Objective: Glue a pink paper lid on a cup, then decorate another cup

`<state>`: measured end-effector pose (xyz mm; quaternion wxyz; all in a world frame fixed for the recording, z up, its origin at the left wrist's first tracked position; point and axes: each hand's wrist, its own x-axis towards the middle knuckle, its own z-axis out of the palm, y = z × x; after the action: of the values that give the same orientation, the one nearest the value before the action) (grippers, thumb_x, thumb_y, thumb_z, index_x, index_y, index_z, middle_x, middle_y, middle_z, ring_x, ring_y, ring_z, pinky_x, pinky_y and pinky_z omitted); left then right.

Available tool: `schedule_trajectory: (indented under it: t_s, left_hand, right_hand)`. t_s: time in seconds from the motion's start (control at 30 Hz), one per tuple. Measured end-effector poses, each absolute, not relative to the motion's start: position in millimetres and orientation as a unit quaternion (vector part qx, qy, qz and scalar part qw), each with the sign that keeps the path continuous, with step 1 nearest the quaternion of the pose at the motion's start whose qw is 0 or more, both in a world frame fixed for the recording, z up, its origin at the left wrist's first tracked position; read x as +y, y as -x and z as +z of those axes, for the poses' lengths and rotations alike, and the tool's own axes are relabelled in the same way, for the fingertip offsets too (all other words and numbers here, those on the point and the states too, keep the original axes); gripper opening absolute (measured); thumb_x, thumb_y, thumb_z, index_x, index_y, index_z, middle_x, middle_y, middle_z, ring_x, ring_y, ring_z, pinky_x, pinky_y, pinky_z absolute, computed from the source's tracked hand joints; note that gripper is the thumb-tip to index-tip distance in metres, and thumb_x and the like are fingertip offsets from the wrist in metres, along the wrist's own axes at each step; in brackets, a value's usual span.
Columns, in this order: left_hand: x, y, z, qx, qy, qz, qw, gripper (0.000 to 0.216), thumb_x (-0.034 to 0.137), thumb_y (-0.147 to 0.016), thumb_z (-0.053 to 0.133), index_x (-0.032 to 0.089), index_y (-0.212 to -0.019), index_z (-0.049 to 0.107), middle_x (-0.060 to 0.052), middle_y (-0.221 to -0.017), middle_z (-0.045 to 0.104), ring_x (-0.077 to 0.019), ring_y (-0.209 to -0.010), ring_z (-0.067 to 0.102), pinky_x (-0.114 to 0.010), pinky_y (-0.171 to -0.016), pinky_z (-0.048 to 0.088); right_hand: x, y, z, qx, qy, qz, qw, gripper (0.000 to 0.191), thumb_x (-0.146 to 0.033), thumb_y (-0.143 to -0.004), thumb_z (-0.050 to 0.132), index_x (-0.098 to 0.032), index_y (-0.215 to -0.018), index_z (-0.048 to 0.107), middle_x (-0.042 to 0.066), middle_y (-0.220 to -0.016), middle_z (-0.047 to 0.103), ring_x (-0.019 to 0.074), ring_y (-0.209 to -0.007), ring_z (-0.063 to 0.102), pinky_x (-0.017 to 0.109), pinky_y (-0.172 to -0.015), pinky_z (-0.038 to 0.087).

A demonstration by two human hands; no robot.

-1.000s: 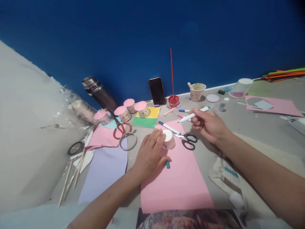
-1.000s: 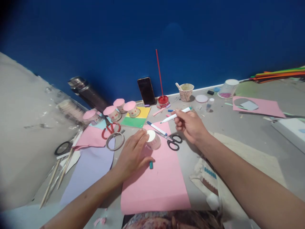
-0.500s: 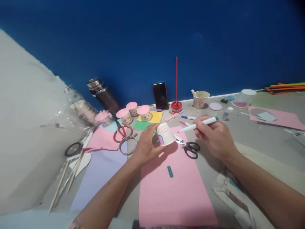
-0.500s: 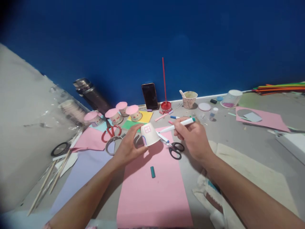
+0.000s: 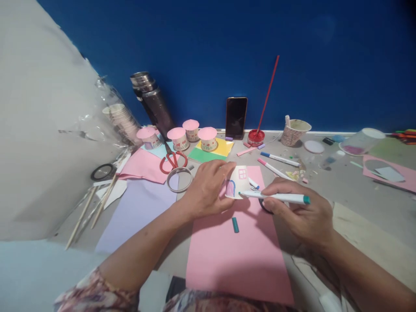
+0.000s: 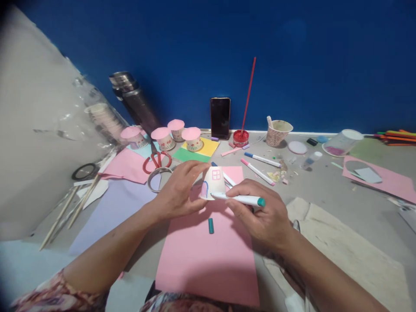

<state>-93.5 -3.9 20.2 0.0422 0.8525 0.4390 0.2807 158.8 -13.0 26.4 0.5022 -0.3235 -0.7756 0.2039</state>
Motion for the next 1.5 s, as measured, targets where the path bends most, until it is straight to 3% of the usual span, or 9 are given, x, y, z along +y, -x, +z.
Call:
schedule_trajectory:
  t_s: [0.57, 0.73, 0.9, 1.5]
  left_hand:
    - [-5.8, 93.4, 22.2, 0.428, -0.863, 0.263, 0.056, 0.067, 0.038, -0.084, 0.068, 0.019, -0.145, 0.048, -0.018, -0.129, 0.063, -0.0356, -0.119, 0.06, -0.052, -0.101, 0.048]
    - [-6.2, 93.1, 22.3, 0.43, -0.862, 0.262, 0.062, 0.068, 0.035, -0.082, 0.069, 0.023, -0.145, 0.048, -0.017, -0.131, 0.063, -0.036, -0.12, 0.061, -0.052, -0.102, 0.048]
    - [-6.3, 95.4, 22.3, 0.433, -0.86, 0.266, 0.056, 0.07, 0.032, -0.083, 0.068, 0.022, -0.148, 0.045, -0.017, -0.134, 0.062, -0.0355, -0.125, 0.059, -0.051, -0.104, 0.047]
    - [-6.1, 93.9, 22.0, 0.427, -0.854, 0.285, 0.085, 0.072, 0.024, -0.08, 0.069, 0.023, -0.147, 0.044, -0.016, -0.139, 0.064, -0.0358, -0.129, 0.061, -0.053, -0.107, 0.048]
  right_hand:
    - [-11.4, -158.7, 27.1, -0.788, 0.314, 0.223, 0.48, 0.009, -0.015, -0.09, 0.071, -0.024, -0.09, 0.075, 0.002, -0.081, 0.08, 0.0169, -0.067, 0.075, 0.027, -0.063, 0.058]
    - [-12.3, -160.1, 27.7, -0.757, 0.353, 0.243, 0.493, 0.004, -0.019, -0.09, 0.073, -0.023, -0.092, 0.075, 0.004, -0.081, 0.08, 0.0194, -0.067, 0.075, 0.031, -0.063, 0.059]
    - [-11.9, -162.4, 31.3, -0.762, 0.333, 0.259, 0.492, 0.007, -0.016, -0.089, 0.072, -0.023, -0.087, 0.074, 0.001, -0.073, 0.077, 0.0158, -0.06, 0.071, 0.027, -0.056, 0.054]
    - [-11.2, -166.0, 32.8, -0.732, 0.368, 0.278, 0.502, 0.007, -0.02, -0.091, 0.07, -0.023, -0.087, 0.074, 0.0, -0.072, 0.076, 0.0151, -0.055, 0.068, 0.027, -0.054, 0.051]
